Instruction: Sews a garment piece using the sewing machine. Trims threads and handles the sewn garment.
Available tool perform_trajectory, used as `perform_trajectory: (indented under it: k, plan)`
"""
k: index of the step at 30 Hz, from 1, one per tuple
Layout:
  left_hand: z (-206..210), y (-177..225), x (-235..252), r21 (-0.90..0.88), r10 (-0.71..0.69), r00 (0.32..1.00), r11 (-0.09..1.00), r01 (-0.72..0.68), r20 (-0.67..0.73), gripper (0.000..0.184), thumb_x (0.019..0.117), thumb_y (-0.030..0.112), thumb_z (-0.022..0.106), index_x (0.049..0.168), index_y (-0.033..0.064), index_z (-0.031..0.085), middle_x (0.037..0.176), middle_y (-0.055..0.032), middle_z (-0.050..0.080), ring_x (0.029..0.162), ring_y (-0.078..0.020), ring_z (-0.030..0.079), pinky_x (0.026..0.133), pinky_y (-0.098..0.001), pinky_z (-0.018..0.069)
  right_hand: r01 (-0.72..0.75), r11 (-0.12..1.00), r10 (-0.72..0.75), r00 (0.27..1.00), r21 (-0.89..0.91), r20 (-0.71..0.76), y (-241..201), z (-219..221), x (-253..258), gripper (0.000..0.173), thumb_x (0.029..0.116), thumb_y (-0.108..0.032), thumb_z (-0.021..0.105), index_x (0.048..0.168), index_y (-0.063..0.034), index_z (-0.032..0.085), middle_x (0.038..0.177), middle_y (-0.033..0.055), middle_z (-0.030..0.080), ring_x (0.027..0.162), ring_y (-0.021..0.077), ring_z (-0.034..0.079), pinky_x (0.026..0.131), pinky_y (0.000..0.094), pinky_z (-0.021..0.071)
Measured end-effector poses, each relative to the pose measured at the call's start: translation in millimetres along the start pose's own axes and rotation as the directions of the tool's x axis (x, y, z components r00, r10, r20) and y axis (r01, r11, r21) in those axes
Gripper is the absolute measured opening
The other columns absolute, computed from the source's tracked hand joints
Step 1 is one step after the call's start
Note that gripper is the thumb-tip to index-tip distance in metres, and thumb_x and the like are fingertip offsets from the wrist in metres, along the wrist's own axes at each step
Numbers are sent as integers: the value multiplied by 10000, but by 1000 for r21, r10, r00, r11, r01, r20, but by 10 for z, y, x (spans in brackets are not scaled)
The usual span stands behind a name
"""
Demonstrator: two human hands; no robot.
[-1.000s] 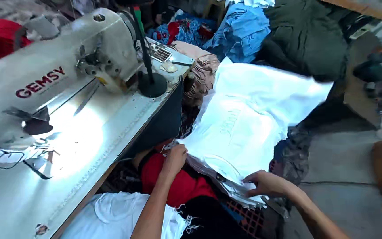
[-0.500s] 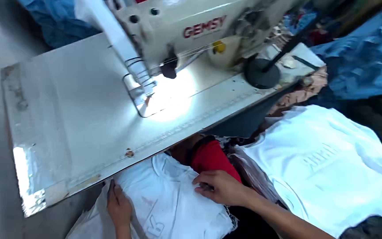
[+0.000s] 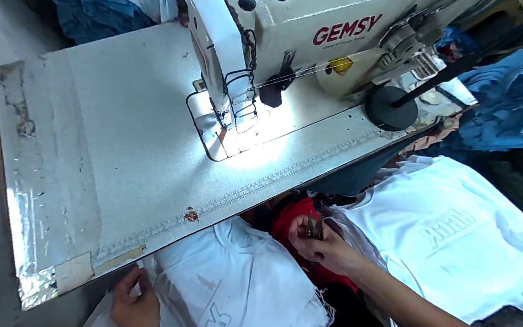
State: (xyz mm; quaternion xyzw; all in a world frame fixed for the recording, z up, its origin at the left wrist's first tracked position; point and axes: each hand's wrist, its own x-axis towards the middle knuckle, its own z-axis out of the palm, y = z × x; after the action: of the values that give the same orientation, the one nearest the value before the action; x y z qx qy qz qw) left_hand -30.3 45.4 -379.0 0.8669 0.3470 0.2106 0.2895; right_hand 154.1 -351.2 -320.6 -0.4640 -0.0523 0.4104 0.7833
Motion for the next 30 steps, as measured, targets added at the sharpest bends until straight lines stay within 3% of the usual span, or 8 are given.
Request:
perform_trajectory:
  k: [7, 11, 13, 15, 17, 19, 24, 30]
  plan:
    - [113, -53, -73, -215, -48, 999, 975, 52, 25, 265, 970, 72, 652, 1152, -120, 646, 1054, -197, 707, 912, -89, 699, 851, -248, 586, 6, 939, -112, 951, 345, 288, -70, 353, 384, 210, 922, -149, 687, 1115, -203, 623, 923, -34, 608, 622, 14, 522, 525, 169, 424]
    - [231, 374, -167, -286, -84, 996, 956, 71, -33, 249, 993, 118, 616, 1114, -96, 656, 1018, -138, 685, 899, -77, 654, 822, -231, 554, 27, 989, -64, 964, 143, 259, -102, 452, 346, 145, 963, -142, 637, 1101, -184, 627, 898, -45, 609, 611, -4, 498, 517, 160, 404]
    - [170, 882, -250, -641, -150, 989, 757, 124, 13, 121, 1043, 155, 546, 1086, 76, 626, 971, 34, 682, 895, -31, 665, 825, -226, 568, 30, 945, 5, 994, -326, 106, -148, 519, 295, 111, 1000, -173, 635, 1108, -149, 634, 831, -69, 619, 622, -11, 520, 540, 155, 433]
    - [122, 1303, -339, -927, -155, 958, 256, 274, 241, 155, 1031, 346, 577, 1028, 245, 694, 940, 83, 696, 875, -60, 672, 805, -257, 571, 6, 671, 24, 999, -741, 30, -88, 596, 259, 286, 995, -314, 651, 1204, -120, 627, 844, -45, 637, 674, 27, 563, 604, 214, 491]
    - [119, 1572, -376, -922, -33, 930, -149, 358, 367, 148, 965, 344, 664, 990, 206, 713, 929, 38, 683, 860, -105, 669, 788, -287, 567, 62, 482, -27, 998, -874, 56, 7, 688, 210, 491, 989, -467, 635, 1332, -118, 599, 972, 7, 670, 768, 78, 606, 677, 284, 541]
    - [122, 1731, -389, -852, 54, 918, -355, 386, 394, 114, 942, 258, 692, 986, 153, 692, 932, -3, 664, 866, -136, 663, 785, -296, 555, 158, 480, -81, 987, -863, 135, -11, 806, 159, 514, 1017, -451, 608, 1403, -113, 574, 1095, 45, 670, 840, 72, 624, 718, 256, 555]
    - [107, 1907, -436, -786, 125, 906, -460, 413, 404, 77, 939, 167, 684, 995, 117, 667, 926, -27, 651, 871, -148, 657, 790, -297, 543, 457, 382, -364, 873, -803, 323, -162, 1083, 105, 380, 1034, -296, 613, 1352, -87, 601, 933, 40, 603, 712, 23, 543, 607, 136, 476]
    - [98, 2010, -542, -803, 127, 914, -443, 399, 384, 57, 955, 111, 677, 1007, 99, 656, 957, -52, 665, 948, -175, 674, 883, -330, 556, 513, 252, -466, 807, -820, 362, -210, 1271, 135, 366, 1022, -273, 636, 1325, -69, 620, 945, 56, 624, 746, 36, 580, 627, 137, 497]
